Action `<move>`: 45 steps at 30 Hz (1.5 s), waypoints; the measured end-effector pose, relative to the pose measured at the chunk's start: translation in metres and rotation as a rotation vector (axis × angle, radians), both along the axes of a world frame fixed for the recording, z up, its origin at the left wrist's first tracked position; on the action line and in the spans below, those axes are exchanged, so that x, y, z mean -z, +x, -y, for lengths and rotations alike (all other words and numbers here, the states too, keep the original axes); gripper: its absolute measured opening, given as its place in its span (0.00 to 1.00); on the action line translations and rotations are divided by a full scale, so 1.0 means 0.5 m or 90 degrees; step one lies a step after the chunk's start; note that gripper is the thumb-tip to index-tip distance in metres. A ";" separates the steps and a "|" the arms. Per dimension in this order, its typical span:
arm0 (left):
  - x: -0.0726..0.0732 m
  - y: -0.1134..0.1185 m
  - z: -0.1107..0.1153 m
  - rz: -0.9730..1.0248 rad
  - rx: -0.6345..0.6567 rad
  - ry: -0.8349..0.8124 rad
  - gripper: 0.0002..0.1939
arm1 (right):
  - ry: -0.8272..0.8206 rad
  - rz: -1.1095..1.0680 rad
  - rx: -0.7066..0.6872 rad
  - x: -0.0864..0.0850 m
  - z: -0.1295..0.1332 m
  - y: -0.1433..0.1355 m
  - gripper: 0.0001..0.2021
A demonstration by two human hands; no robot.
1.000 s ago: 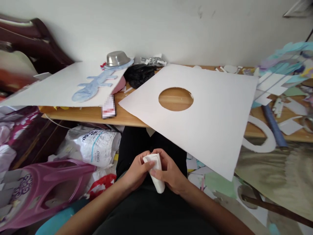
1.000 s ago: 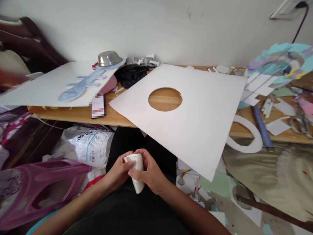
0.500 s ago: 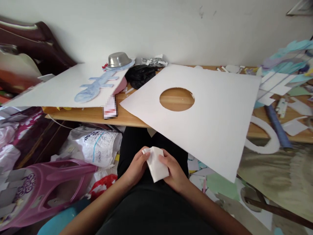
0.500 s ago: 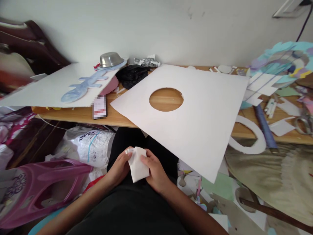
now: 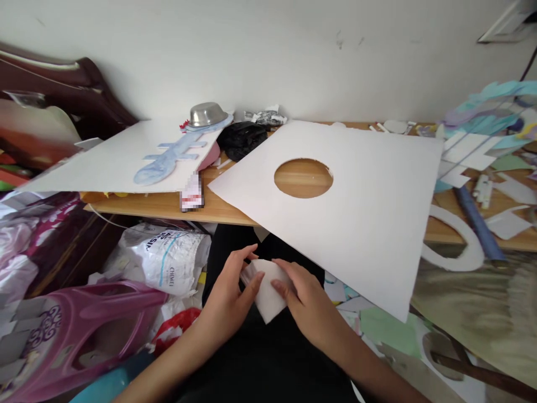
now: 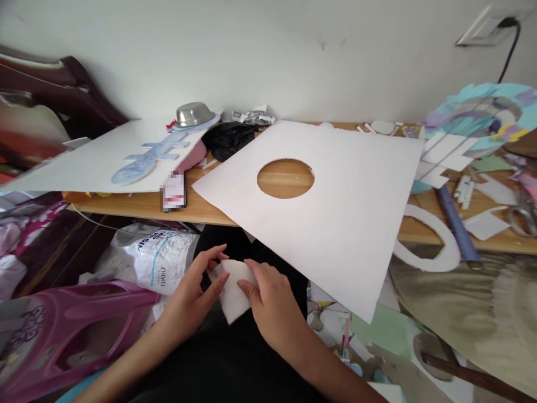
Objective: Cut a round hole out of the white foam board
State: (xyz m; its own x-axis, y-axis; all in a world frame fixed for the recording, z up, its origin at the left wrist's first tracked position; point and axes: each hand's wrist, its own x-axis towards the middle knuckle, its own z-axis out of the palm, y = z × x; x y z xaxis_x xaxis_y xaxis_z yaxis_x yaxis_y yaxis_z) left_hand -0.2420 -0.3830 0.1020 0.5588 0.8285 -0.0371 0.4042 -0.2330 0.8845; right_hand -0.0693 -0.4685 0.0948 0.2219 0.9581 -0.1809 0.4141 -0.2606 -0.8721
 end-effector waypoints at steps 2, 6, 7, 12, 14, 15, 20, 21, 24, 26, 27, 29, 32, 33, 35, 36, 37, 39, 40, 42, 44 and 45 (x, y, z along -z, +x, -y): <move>-0.016 0.007 -0.004 -0.013 0.020 -0.001 0.24 | 0.020 0.014 -0.009 -0.017 0.007 -0.006 0.17; -0.042 0.016 -0.017 -0.021 0.124 -0.092 0.18 | -0.008 -0.120 -0.046 -0.047 0.017 -0.010 0.13; -0.045 0.016 -0.019 -0.013 0.143 -0.131 0.16 | -0.029 -0.185 -0.052 -0.050 0.018 -0.010 0.13; -0.030 0.014 -0.023 0.113 0.198 -0.298 0.20 | -0.039 -0.552 -0.037 -0.039 0.015 -0.011 0.23; -0.014 0.012 -0.022 0.183 0.207 -0.334 0.20 | -0.033 -0.641 -0.023 -0.030 0.013 -0.015 0.29; -0.006 0.011 -0.022 0.212 0.208 -0.339 0.20 | -0.030 -0.677 -0.010 -0.026 0.012 -0.018 0.30; 0.013 0.005 -0.028 0.273 0.239 -0.309 0.19 | -0.020 -0.780 0.048 -0.006 0.008 -0.033 0.20; 0.014 0.003 -0.029 0.273 0.244 -0.306 0.18 | -0.019 -0.777 0.044 -0.004 0.008 -0.035 0.18; 0.023 -0.004 -0.031 0.275 0.247 -0.297 0.17 | -0.019 -0.691 0.028 -0.003 0.009 -0.034 0.16; 0.037 -0.013 -0.035 0.287 0.251 -0.280 0.16 | -0.019 -0.599 0.042 -0.005 0.009 -0.024 0.16; 0.046 -0.020 -0.039 0.300 0.251 -0.268 0.15 | -0.010 -0.556 0.056 -0.005 0.009 -0.016 0.17; 0.064 -0.037 -0.054 0.363 0.235 -0.243 0.14 | 0.016 -0.467 0.079 -0.002 0.012 0.004 0.19; 0.076 -0.066 -0.085 0.437 0.175 -0.158 0.12 | -0.024 -0.244 0.047 0.014 0.029 0.035 0.22; 0.076 -0.074 -0.095 0.434 0.163 -0.126 0.11 | -0.051 -0.155 0.035 0.019 0.036 0.043 0.23; 0.070 -0.081 -0.108 0.399 0.172 -0.079 0.11 | -0.072 -0.022 0.029 0.024 0.050 0.050 0.27; 0.065 -0.081 -0.110 0.385 0.187 -0.064 0.12 | -0.060 0.002 0.035 0.023 0.054 0.050 0.28; 0.060 -0.076 -0.110 0.374 0.206 -0.046 0.13 | -0.041 -0.010 0.037 0.020 0.056 0.047 0.28; 0.050 -0.060 -0.106 0.334 0.241 0.010 0.14 | -0.015 -0.132 0.002 0.006 0.052 0.036 0.25; 0.045 -0.049 -0.102 0.308 0.260 0.042 0.14 | -0.008 -0.219 -0.033 -0.001 0.047 0.029 0.24; 0.035 -0.027 -0.095 0.248 0.309 0.094 0.13 | -0.009 -0.381 -0.109 -0.012 0.031 0.015 0.24; 0.030 -0.007 -0.091 0.195 0.345 0.130 0.09 | -0.016 -0.492 -0.142 -0.013 0.013 0.002 0.23; 0.029 0.000 -0.089 0.173 0.339 0.151 0.07 | -0.024 -0.528 -0.140 -0.010 0.006 -0.003 0.21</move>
